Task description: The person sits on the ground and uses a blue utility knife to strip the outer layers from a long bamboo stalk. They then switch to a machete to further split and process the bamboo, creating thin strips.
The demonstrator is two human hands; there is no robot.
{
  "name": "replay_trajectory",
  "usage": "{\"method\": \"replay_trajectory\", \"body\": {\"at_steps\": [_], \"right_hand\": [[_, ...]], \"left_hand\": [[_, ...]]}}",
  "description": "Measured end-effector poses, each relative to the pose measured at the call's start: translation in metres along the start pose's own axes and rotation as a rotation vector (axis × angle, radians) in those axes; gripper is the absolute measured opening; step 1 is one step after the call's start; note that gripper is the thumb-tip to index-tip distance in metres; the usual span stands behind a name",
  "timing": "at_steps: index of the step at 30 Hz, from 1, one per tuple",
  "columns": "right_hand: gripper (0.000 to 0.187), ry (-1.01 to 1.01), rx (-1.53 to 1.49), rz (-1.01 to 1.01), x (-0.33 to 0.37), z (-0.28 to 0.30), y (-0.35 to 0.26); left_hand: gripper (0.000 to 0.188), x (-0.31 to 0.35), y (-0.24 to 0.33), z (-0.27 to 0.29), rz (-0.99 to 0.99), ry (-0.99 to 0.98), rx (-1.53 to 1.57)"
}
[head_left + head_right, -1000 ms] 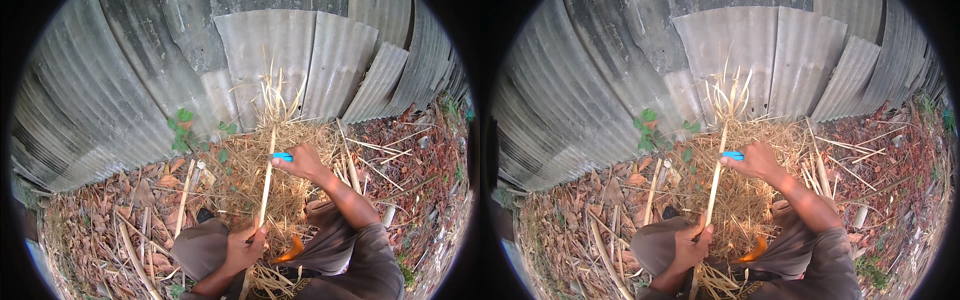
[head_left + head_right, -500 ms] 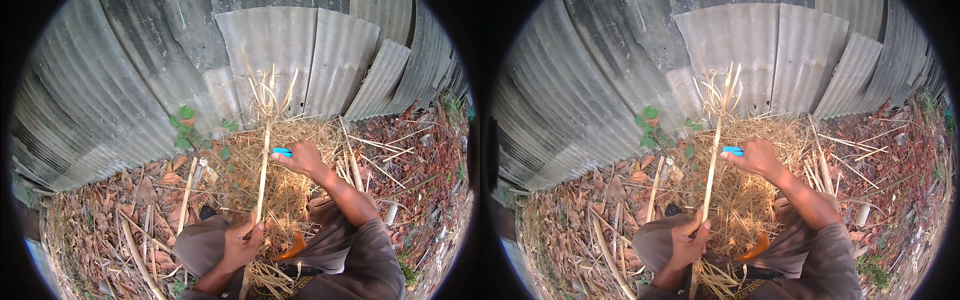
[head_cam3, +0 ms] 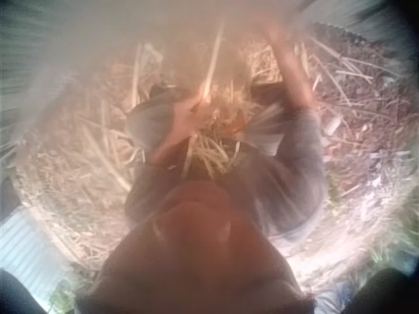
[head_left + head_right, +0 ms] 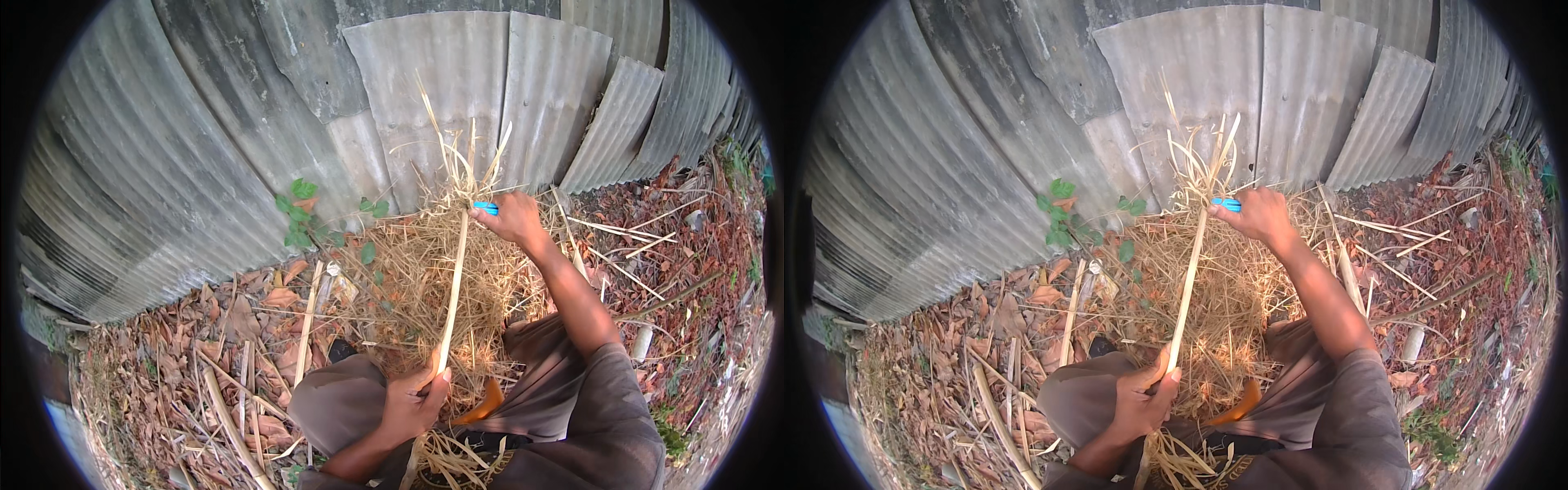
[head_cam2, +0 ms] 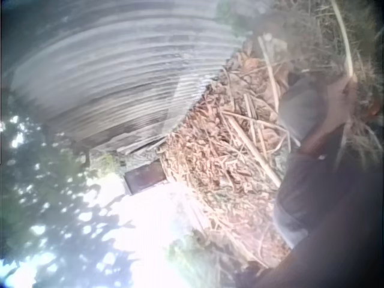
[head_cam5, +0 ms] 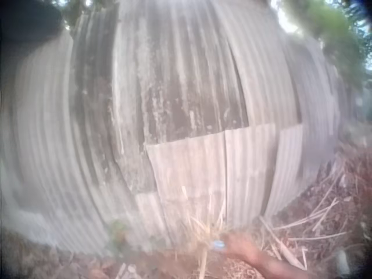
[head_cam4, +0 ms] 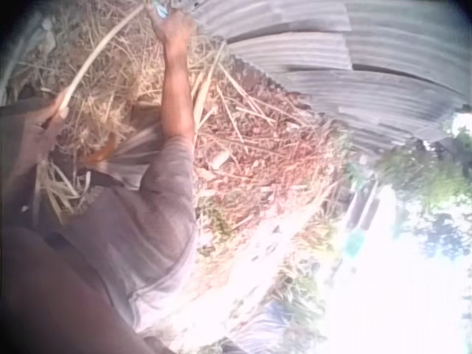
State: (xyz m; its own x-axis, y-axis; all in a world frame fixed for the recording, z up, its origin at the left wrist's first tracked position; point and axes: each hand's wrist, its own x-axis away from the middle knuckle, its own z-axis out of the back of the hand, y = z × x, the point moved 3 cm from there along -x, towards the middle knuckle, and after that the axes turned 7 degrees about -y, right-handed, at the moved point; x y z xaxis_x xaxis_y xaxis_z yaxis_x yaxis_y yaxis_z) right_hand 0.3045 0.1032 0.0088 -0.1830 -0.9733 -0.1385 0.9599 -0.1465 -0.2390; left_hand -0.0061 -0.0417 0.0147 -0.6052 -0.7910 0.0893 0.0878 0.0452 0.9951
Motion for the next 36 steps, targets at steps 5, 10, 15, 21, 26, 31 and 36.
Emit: {"method": "replay_trajectory", "body": {"at_steps": [5, 10, 15, 21, 26, 31, 36], "right_hand": [[0.078, -0.037, -0.200, -0.057, 0.015, -0.005, -0.013], [0.074, -0.089, -0.215, 0.342, 0.070, 0.002, -0.080], [0.069, -0.044, -0.117, 0.436, 0.064, -0.005, -0.080], [0.077, 0.053, -0.104, 0.228, 0.031, -0.009, -0.050], [0.075, -0.081, -0.176, 0.021, 0.029, 0.001, -0.030], [0.076, -0.125, -0.234, 0.357, 0.066, 0.005, -0.074], [0.081, -0.012, -0.091, 0.031, 0.029, 0.009, -0.028]], "left_hand": [[0.017, -0.001, 0.002, 0.002, 0.026, 0.023, 0.077], [0.016, -0.005, -0.005, 0.010, -0.095, 0.133, -0.059], [0.015, -0.004, -0.002, 0.017, -0.159, 0.164, -0.212], [0.022, -0.003, 0.005, 0.017, -0.258, 0.120, -0.292], [0.024, 0.001, 0.007, 0.007, -0.181, 0.074, -0.185], [0.035, 0.005, 0.000, 0.016, -0.196, 0.069, -0.294], [0.043, 0.013, 0.000, 0.004, -0.294, -0.017, -0.301]]}}
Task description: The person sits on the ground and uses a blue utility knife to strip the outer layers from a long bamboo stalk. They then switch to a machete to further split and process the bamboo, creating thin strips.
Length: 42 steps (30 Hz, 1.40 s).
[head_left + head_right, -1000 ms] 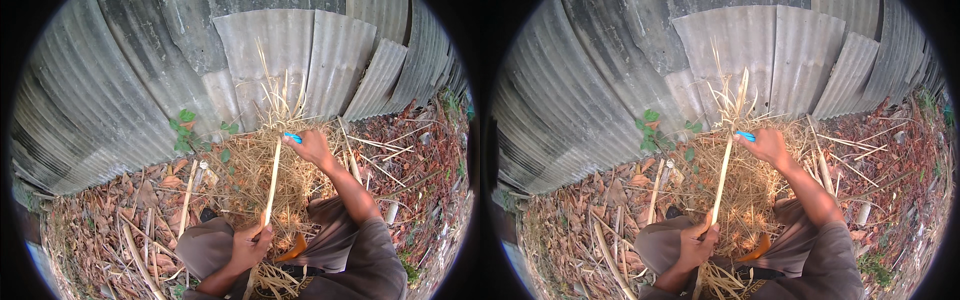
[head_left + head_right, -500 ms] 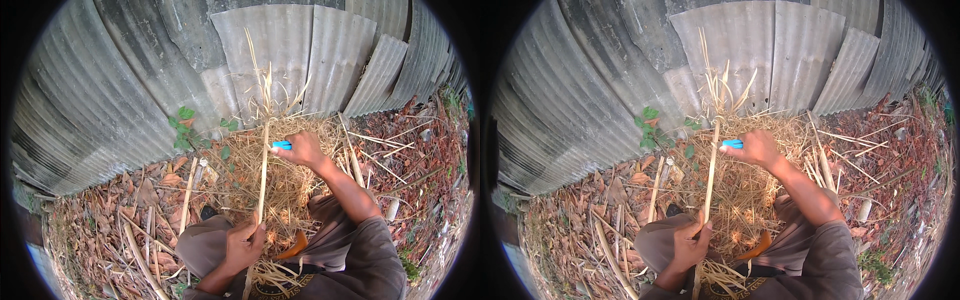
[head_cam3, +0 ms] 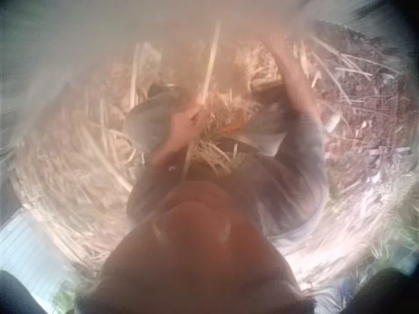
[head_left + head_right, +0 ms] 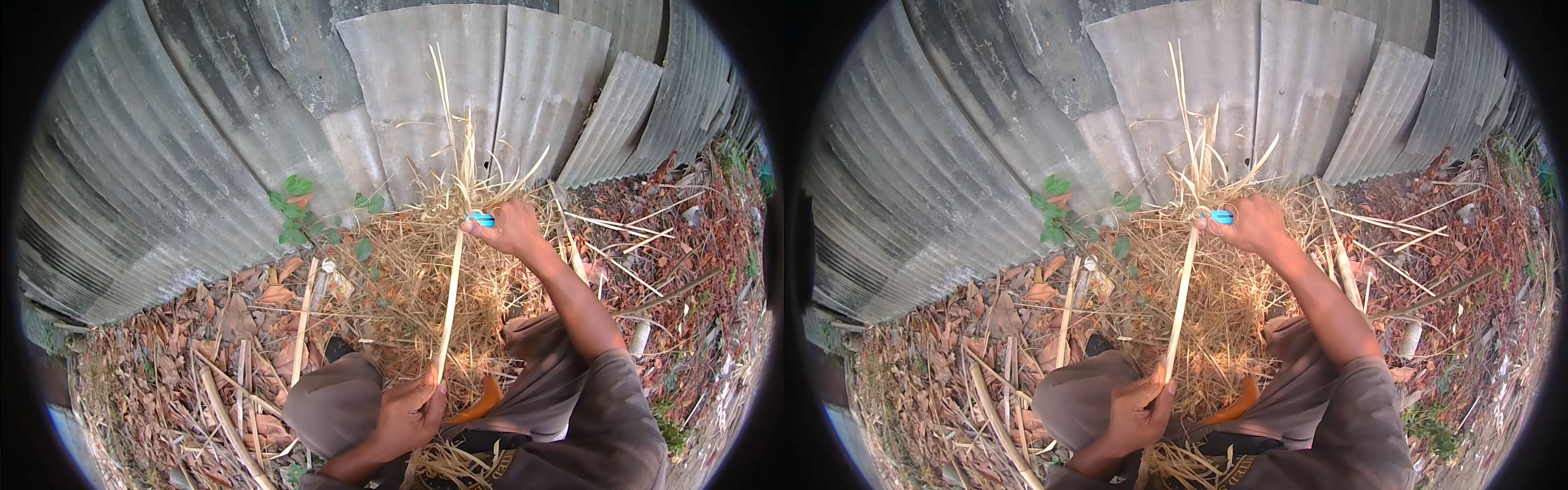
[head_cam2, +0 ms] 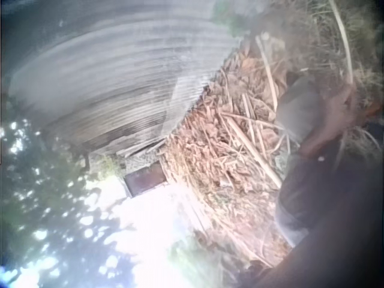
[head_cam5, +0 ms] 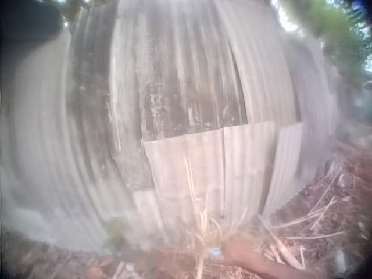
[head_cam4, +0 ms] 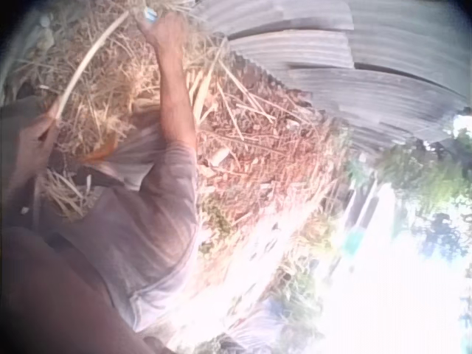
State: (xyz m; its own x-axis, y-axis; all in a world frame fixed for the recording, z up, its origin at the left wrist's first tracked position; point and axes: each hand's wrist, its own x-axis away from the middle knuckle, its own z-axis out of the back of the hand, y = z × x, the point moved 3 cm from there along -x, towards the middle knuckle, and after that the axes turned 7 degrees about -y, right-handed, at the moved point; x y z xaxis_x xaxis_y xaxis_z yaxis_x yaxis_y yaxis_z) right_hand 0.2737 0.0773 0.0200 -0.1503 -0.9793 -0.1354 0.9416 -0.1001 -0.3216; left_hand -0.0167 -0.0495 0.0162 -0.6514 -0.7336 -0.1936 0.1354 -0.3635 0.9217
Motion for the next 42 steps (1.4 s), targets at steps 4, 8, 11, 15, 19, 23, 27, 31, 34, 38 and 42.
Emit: {"method": "replay_trajectory", "body": {"at_steps": [4, 8, 11, 15, 19, 23, 27, 31, 34, 38, 42], "right_hand": [[0.087, 0.027, 0.023, -0.056, -0.017, -0.009, 0.021], [0.089, -0.201, -0.220, -0.241, -0.024, -0.024, 0.015], [0.086, -0.299, -0.490, -0.288, -0.020, -0.036, 0.019], [0.083, -0.401, -0.297, -0.061, 0.013, -0.014, -0.034], [0.076, -0.305, -0.071, 0.224, 0.047, -0.013, -0.063], [0.076, -0.241, 0.075, 0.305, 0.042, -0.009, -0.065], [0.073, -0.127, -0.002, 0.299, 0.031, -0.016, -0.054], [0.074, -0.027, -0.041, 0.069, 0.000, -0.005, -0.006], [0.075, -0.060, -0.102, 0.017, 0.006, 0.002, -0.008], [0.073, -0.135, -0.085, 0.227, 0.035, -0.009, -0.043], [0.071, -0.047, -0.065, 0.301, 0.032, -0.007, -0.036]], "left_hand": [[0.040, -0.007, 0.012, 0.004, 0.062, -0.051, -0.074], [0.037, -0.022, 0.010, 0.005, 0.042, -0.038, -0.147], [0.037, -0.024, 0.007, 0.005, 0.113, 0.017, -0.080], [0.035, -0.017, -0.001, 0.010, 0.180, 0.153, -0.093], [0.034, -0.021, -0.005, 0.013, 0.067, 0.120, -0.191], [0.034, -0.019, -0.005, 0.013, 0.144, 0.117, -0.072], [0.036, -0.019, -0.005, 0.013, 0.135, 0.100, -0.035], [0.035, -0.014, -0.001, 0.007, 0.120, 0.060, 0.028], [0.036, -0.011, -0.003, 0.005, 0.158, 0.024, 0.025], [0.039, -0.007, -0.003, 0.009, 0.126, 0.088, 0.039], [0.041, -0.006, -0.001, 0.012, 0.092, 0.044, -0.027]]}}
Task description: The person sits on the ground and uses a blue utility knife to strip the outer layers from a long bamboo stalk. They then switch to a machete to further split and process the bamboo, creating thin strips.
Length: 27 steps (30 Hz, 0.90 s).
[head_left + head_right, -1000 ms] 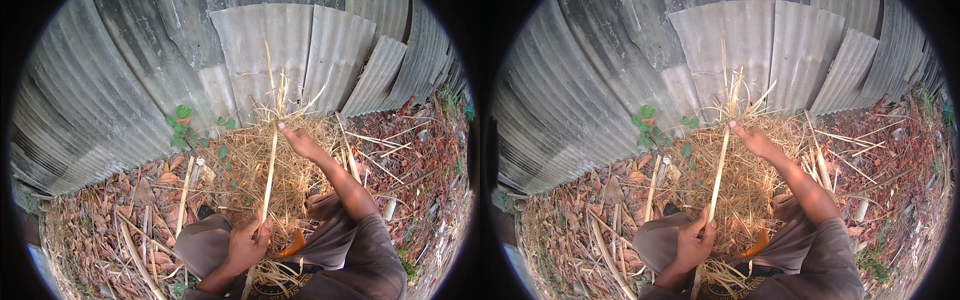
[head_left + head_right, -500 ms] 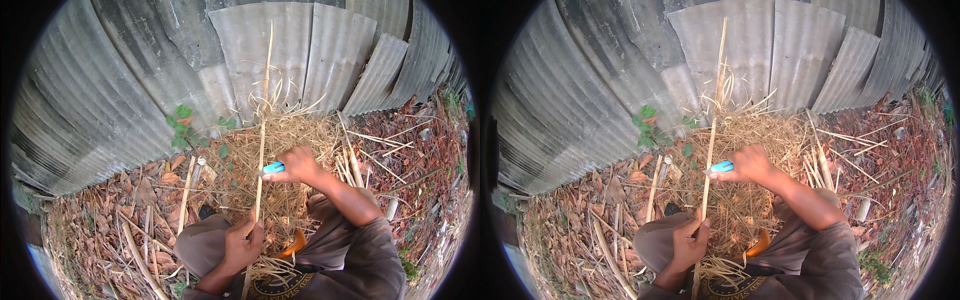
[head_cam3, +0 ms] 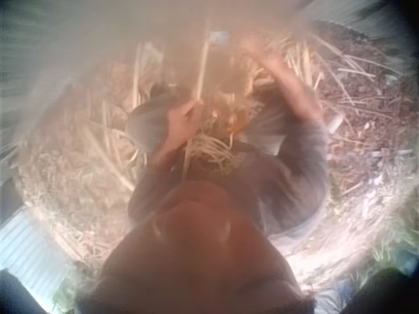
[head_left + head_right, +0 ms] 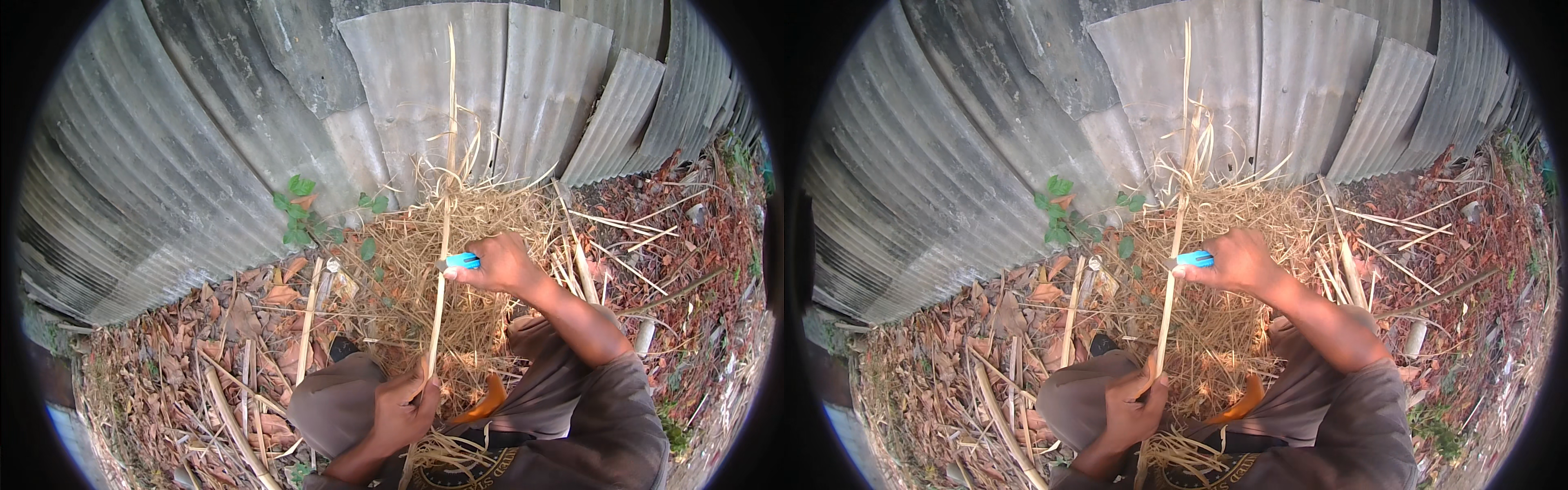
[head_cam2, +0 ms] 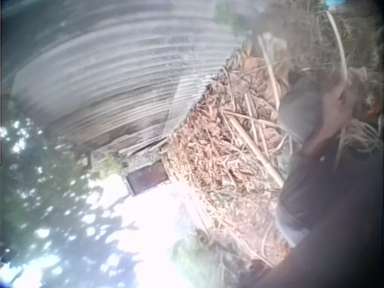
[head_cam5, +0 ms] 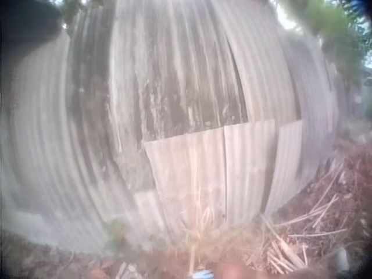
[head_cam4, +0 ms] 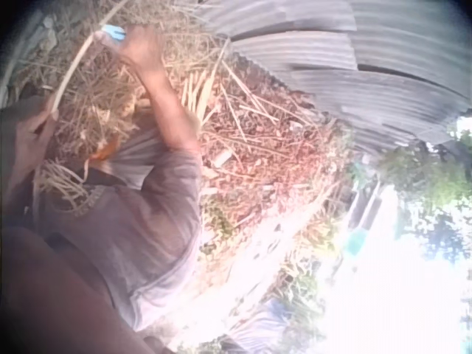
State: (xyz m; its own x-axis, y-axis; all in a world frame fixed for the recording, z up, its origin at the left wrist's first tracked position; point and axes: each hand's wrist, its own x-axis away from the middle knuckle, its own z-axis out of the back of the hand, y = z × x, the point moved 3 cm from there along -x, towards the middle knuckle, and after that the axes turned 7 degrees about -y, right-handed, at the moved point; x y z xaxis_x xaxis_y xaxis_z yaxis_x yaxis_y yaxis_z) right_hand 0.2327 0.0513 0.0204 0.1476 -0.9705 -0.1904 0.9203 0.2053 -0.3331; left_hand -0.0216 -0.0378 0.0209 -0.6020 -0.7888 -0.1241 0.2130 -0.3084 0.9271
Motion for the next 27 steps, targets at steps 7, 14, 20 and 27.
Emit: {"method": "replay_trajectory", "body": {"at_steps": [7, 14, 20, 27], "right_hand": [[0.076, 0.224, 0.102, -0.178, -0.011, 0.007, 0.067], [0.081, -0.083, -0.305, -0.570, -0.020, 0.010, 0.055], [0.078, -0.291, -0.137, -0.104, 0.008, -0.010, -0.023], [0.074, -0.184, 0.109, -0.023, 0.000, 0.004, -0.020]], "left_hand": [[0.042, 0.006, 0.012, -0.010, -0.025, -0.095, 0.028], [0.035, -0.006, -0.005, -0.011, 0.142, -0.038, 0.234], [0.013, -0.013, 0.003, -0.003, 0.314, 0.101, 0.557], [0.017, -0.005, -0.001, -0.003, 0.266, 0.083, 0.449]]}}
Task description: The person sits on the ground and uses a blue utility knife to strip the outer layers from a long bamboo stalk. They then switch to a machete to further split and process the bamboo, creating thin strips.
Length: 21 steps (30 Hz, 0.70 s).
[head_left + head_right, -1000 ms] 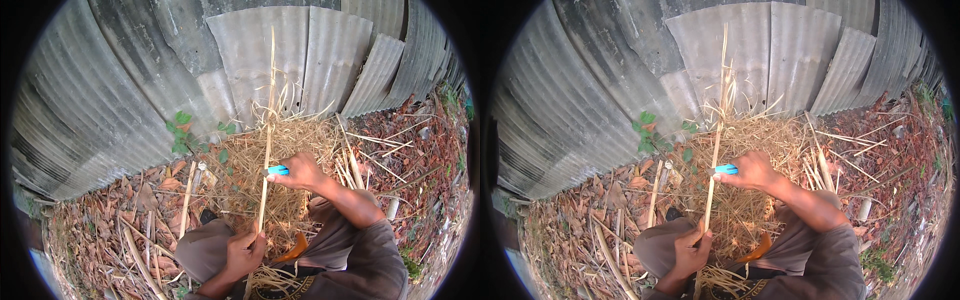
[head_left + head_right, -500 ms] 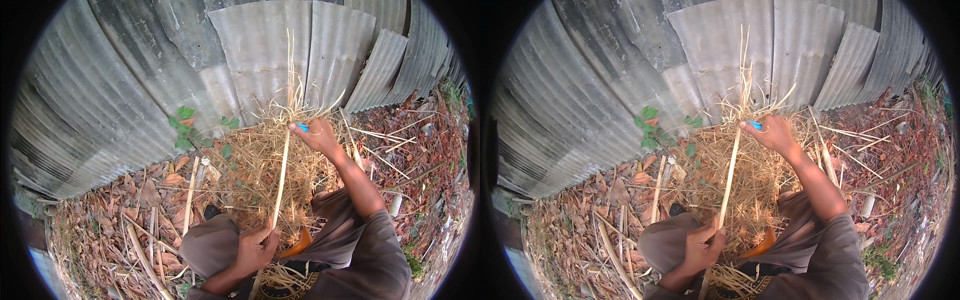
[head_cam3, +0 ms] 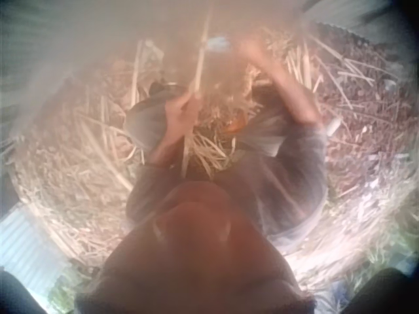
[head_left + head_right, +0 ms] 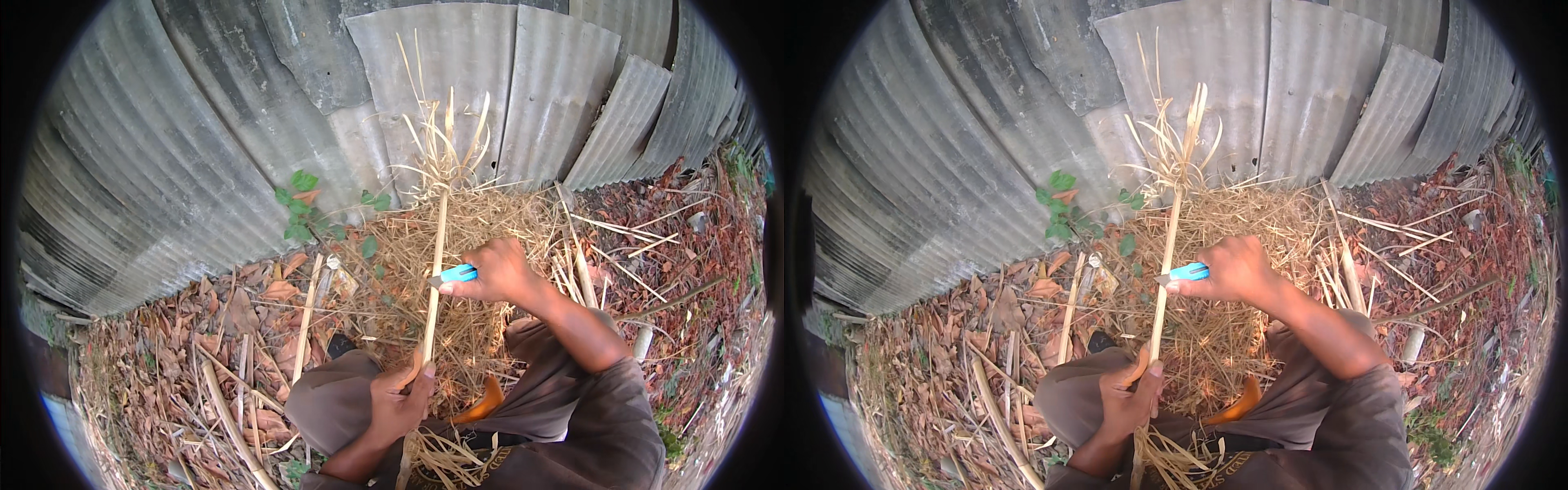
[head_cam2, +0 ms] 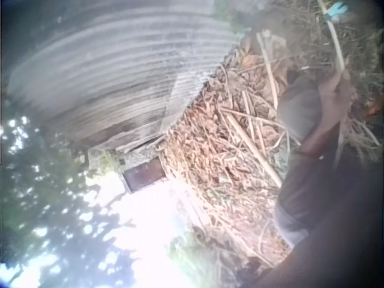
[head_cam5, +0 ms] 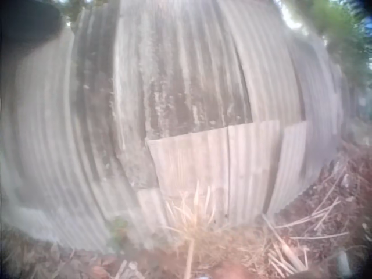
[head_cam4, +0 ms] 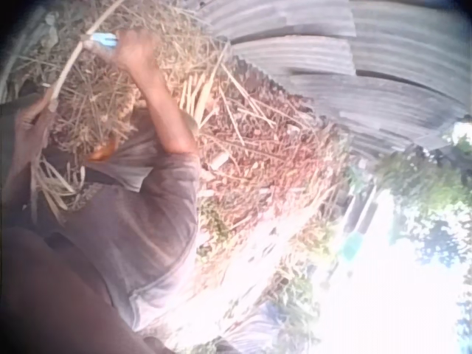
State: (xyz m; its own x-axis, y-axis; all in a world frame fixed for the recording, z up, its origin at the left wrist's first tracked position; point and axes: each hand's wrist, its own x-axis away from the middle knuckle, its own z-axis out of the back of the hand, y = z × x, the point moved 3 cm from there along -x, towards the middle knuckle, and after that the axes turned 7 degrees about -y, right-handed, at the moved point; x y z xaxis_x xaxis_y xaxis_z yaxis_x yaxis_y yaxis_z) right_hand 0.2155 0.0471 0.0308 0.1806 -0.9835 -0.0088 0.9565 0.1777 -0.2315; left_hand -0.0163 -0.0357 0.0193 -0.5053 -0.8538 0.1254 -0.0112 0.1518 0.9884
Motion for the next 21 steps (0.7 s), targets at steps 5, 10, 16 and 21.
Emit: {"method": "replay_trajectory", "body": {"at_steps": [5, 10, 16, 21], "right_hand": [[0.077, 0.122, -0.076, 0.094, -0.006, -0.009, 0.011], [0.076, 0.172, -0.069, 0.110, -0.008, -0.010, 0.013], [0.074, 0.222, -0.050, 0.125, -0.012, -0.009, 0.019], [0.072, 0.277, -0.024, 0.169, -0.012, -0.005, 0.021]], "left_hand": [[0.029, -0.002, -0.002, 0.000, -0.041, -0.018, -0.102], [0.032, 0.000, -0.002, -0.002, -0.023, 0.004, -0.103], [0.031, -0.002, -0.002, -0.003, -0.102, -0.014, -0.188], [0.025, -0.003, 0.002, -0.006, -0.170, 0.005, -0.226]]}}
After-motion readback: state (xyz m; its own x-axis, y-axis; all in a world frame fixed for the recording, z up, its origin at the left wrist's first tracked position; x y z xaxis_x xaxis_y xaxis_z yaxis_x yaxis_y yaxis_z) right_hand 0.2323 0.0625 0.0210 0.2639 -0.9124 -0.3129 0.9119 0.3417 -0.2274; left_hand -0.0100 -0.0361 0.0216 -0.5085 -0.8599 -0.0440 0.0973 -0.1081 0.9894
